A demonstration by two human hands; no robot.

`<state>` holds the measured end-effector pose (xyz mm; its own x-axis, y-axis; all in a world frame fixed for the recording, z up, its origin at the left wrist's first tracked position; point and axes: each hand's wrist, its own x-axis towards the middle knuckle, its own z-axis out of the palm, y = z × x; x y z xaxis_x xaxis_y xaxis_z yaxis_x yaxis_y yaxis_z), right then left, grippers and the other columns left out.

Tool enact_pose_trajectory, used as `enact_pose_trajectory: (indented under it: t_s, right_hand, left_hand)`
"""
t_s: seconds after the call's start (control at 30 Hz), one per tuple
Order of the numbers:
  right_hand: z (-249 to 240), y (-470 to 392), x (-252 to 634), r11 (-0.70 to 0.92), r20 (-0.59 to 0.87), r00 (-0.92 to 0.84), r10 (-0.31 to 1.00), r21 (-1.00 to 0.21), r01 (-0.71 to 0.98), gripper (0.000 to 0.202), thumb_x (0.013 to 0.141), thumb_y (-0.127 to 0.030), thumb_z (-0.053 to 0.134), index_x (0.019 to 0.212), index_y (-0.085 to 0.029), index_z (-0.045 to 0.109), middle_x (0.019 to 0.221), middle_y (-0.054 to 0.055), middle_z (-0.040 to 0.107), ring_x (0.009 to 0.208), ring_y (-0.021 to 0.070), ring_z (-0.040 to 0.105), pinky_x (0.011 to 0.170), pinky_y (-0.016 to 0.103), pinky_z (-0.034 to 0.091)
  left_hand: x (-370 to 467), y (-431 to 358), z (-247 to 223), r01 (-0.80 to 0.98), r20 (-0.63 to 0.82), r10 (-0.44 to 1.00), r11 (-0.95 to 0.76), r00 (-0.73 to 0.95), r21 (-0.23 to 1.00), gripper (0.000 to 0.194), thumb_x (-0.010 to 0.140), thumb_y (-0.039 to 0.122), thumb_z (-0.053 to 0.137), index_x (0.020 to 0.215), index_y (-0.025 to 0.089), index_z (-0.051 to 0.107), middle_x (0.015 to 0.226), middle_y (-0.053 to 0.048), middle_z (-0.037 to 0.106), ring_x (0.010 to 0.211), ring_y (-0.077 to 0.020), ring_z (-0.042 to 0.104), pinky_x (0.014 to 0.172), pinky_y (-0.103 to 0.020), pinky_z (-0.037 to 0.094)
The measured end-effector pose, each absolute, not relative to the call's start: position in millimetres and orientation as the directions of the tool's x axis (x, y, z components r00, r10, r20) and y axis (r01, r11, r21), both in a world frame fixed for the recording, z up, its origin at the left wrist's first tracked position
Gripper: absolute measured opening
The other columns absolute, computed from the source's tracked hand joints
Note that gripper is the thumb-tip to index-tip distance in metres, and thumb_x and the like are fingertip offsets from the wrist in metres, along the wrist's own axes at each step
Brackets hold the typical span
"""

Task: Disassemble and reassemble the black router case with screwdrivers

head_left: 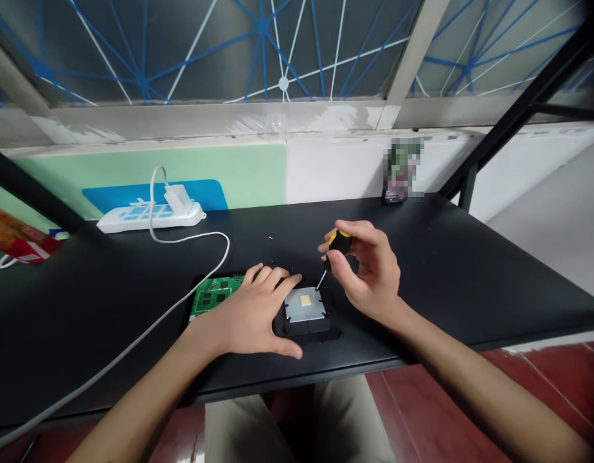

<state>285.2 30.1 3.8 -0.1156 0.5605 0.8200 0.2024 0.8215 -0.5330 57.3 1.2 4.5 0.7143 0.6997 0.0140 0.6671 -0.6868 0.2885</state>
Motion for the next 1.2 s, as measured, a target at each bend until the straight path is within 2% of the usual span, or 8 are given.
enact_pose_trajectory:
  t_s: [0.1,0.27,0.6,0.73,0.87,1.0,1.2]
  right_hand:
    - [3.4,32.9,285.7,0.845,0.850,-0.105,0.516,-0.484,0.230,0.053,0.082,-0.012,0.073,0.129,-0.034,0.058,0.110,0.004,0.062,0.087,0.0193,0.067,0.063,0.035,0.059]
    - [3.2,33.0,287.0,0.833,0.838,-0.119,0.533,-0.495,0.248,0.054,0.084,-0.013,0.071,0.131,-0.034,0.056,0.111,0.004,0.060,0.086,0.0183,0.067,0.068,0.036,0.058]
    - [2.3,29.7,288.1,0.789,0.774,-0.153,0.614,-0.608,0.091,0.039,0.097,-0.020,0.052,0.135,-0.030,0.050,0.111,0.005,0.067,0.092,0.0173,0.071,0.073,0.035,0.062]
    - [2.0,28.8,289.6,0.784,0.766,-0.172,0.620,-0.599,0.162,0.045,0.094,-0.017,0.059,0.136,-0.031,0.050,0.114,0.005,0.068,0.095,0.0188,0.072,0.076,0.037,0.064]
    - [1.1,29.0,291.3,0.808,0.784,-0.205,0.586,-0.544,0.227,0.051,0.091,-0.015,0.062,0.137,-0.034,0.050,0.113,0.004,0.069,0.094,0.0191,0.073,0.078,0.037,0.064]
    - [1.7,31.0,293.1,0.813,0.801,-0.197,0.565,-0.502,0.294,0.053,0.090,-0.015,0.065,0.137,-0.033,0.049,0.115,0.005,0.069,0.093,0.0183,0.072,0.076,0.035,0.064]
    - [1.8,31.7,293.3,0.826,0.817,-0.198,0.541,-0.471,0.309,0.054,0.088,-0.014,0.067,0.137,-0.031,0.049,0.114,0.006,0.068,0.092,0.0178,0.071,0.073,0.032,0.062]
  left_hand:
    - [57.3,1.2,4.7,0.666,0.013,0.699,-0.687,0.715,0.289,0.109,0.074,0.084,0.062,0.156,0.019,0.029,0.143,-0.016,0.048,0.133,-0.0400,0.042,0.118,-0.060,0.019]
    - [58.1,1.1,6.0,0.668,0.007,0.698,-0.689,0.716,0.281,0.110,0.073,0.082,0.065,0.155,0.015,0.032,0.143,-0.018,0.048,0.134,-0.0406,0.042,0.119,-0.059,0.018]
    - [57.5,0.8,6.3,0.672,-0.003,0.700,-0.684,0.714,0.284,0.109,0.075,0.084,0.061,0.155,0.017,0.030,0.142,-0.016,0.048,0.135,-0.0389,0.040,0.120,-0.058,0.017]
    - [58.4,0.7,7.7,0.675,0.000,0.704,-0.682,0.711,0.280,0.109,0.074,0.084,0.061,0.155,0.018,0.031,0.143,-0.015,0.048,0.134,-0.0396,0.042,0.119,-0.058,0.019]
    - [59.5,1.0,8.8,0.676,-0.004,0.706,-0.676,0.708,0.292,0.108,0.073,0.082,0.065,0.154,0.018,0.032,0.141,-0.016,0.049,0.132,-0.0405,0.043,0.118,-0.060,0.018]
    - [59.6,0.9,7.9,0.675,-0.006,0.706,-0.676,0.709,0.296,0.107,0.074,0.082,0.065,0.154,0.020,0.032,0.138,-0.016,0.050,0.129,-0.0387,0.045,0.118,-0.060,0.018]
    - [58.6,1.2,5.3,0.675,0.003,0.707,-0.676,0.707,0.295,0.108,0.073,0.082,0.065,0.154,0.019,0.032,0.135,-0.015,0.051,0.128,-0.0394,0.045,0.118,-0.061,0.019]
